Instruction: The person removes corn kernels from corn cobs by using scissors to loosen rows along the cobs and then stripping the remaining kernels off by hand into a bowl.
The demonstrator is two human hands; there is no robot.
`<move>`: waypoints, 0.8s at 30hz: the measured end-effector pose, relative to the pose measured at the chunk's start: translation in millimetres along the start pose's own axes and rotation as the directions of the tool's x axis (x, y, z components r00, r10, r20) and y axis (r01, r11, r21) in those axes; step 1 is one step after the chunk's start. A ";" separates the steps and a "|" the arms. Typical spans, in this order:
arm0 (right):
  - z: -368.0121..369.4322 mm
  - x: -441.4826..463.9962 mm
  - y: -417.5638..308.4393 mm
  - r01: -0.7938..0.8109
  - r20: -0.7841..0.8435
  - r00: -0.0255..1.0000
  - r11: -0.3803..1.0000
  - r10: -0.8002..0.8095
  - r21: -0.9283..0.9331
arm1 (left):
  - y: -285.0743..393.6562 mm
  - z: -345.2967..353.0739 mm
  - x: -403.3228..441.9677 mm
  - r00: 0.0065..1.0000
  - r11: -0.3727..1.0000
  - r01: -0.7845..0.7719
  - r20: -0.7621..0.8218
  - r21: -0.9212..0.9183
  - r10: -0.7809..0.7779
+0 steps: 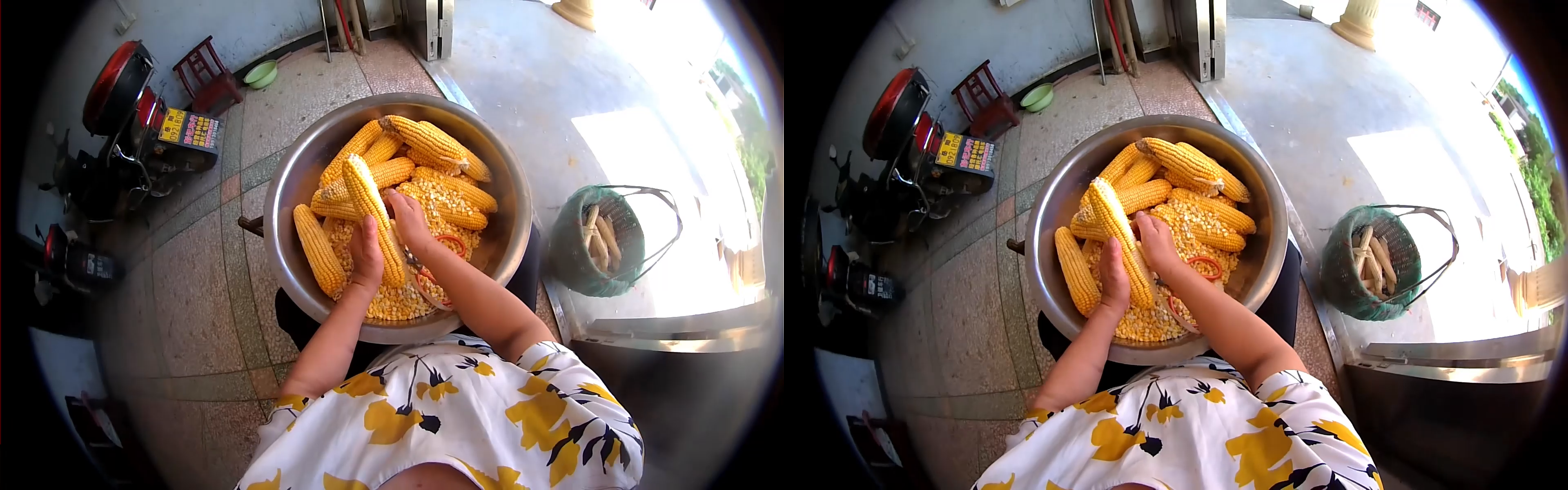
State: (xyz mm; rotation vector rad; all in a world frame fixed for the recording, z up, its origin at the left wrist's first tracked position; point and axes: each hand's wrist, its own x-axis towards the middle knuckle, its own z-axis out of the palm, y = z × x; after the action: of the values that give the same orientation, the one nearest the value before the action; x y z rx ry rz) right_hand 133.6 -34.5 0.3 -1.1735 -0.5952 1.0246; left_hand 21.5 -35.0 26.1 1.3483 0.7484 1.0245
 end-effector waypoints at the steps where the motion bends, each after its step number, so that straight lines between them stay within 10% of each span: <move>1: -2.5 2.5 -6.1 -0.062 0.050 0.997 0.998 0.060 0.033 | -2.4 -0.4 0.8 0.999 0.994 -0.043 -0.028 0.100 0.046; 9: 3.4 -5.7 -30.6 -0.012 -0.121 0.990 0.912 0.068 0.410 | -10.5 1.0 -10.2 0.977 0.852 -0.168 0.199 0.496 0.077; 15: -13.2 13.6 -16.5 0.194 -0.168 0.973 0.959 -0.161 0.205 | -15.9 7.3 -10.9 0.982 0.982 -0.116 0.168 0.148 0.090; 19: -21.9 18.1 -23.4 0.257 -0.116 0.960 0.966 -0.257 -0.011 | -7.7 1.1 -11.2 0.979 0.985 -0.043 0.205 0.168 0.008; 22: -25.4 20.6 -18.9 -0.003 -0.030 0.999 0.958 0.012 0.288 | -9.0 -8.1 -10.1 0.949 0.910 0.118 0.225 0.398 -0.221; 24: -24.5 18.4 -21.4 0.283 -0.026 0.958 0.957 -0.285 -0.068 | -7.8 -7.4 -11.4 0.934 0.829 0.074 0.253 0.555 -0.253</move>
State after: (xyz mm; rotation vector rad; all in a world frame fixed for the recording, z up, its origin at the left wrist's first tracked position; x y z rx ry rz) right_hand 169.2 -30.3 10.5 -1.1209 -0.7495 0.7426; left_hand 11.4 -41.8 16.1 1.8410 0.9273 0.4390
